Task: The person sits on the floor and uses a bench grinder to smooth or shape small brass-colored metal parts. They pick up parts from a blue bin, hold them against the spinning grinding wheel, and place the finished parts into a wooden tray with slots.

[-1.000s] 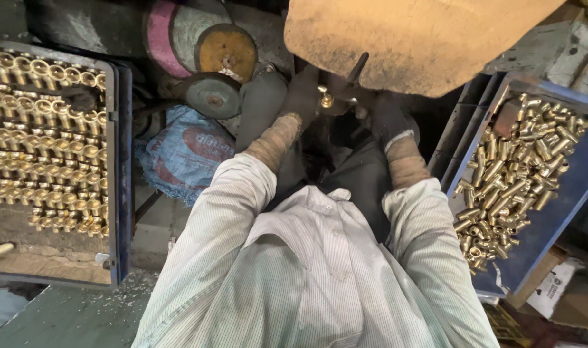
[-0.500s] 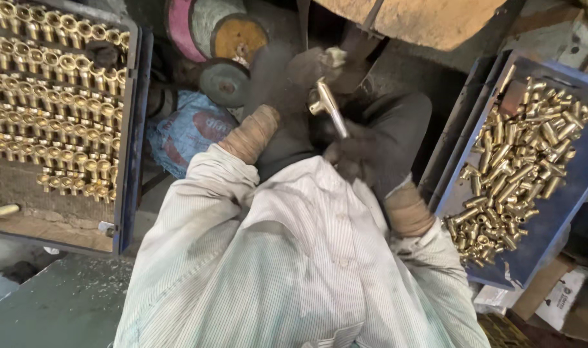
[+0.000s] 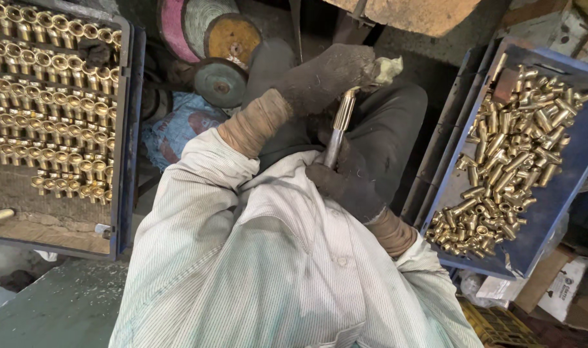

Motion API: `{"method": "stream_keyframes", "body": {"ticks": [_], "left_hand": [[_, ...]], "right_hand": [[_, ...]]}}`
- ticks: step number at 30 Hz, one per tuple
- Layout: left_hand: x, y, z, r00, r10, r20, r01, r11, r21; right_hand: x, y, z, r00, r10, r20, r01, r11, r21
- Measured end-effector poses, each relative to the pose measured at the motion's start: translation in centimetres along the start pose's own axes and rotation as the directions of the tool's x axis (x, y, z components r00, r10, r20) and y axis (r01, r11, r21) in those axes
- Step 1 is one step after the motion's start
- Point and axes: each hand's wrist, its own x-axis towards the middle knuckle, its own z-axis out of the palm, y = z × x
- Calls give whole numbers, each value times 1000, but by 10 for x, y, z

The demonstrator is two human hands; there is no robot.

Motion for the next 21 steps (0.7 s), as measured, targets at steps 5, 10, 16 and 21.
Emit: {"method": "stream_keyframes", "body": {"ticks": [5,10,16,21], "left_hand": [[-1,0,5,996,-58,63,47,987,155],[-11,-2,9,986,-113,121,80,965,251],[-13,6,-5,986,-152,63,136,968,209],[-26,26,-33,604,-760,241,773,632,57]], "right_hand": [[3,2,1,1000,24,-18,-25,998,-56],[-2,-3,4,1000,25,-20,-26,998,-63],[-1,-12,10,1000,10,3,-10,999,-45],[4,-29,12,990,104,-96,-121,975,-187]]}}
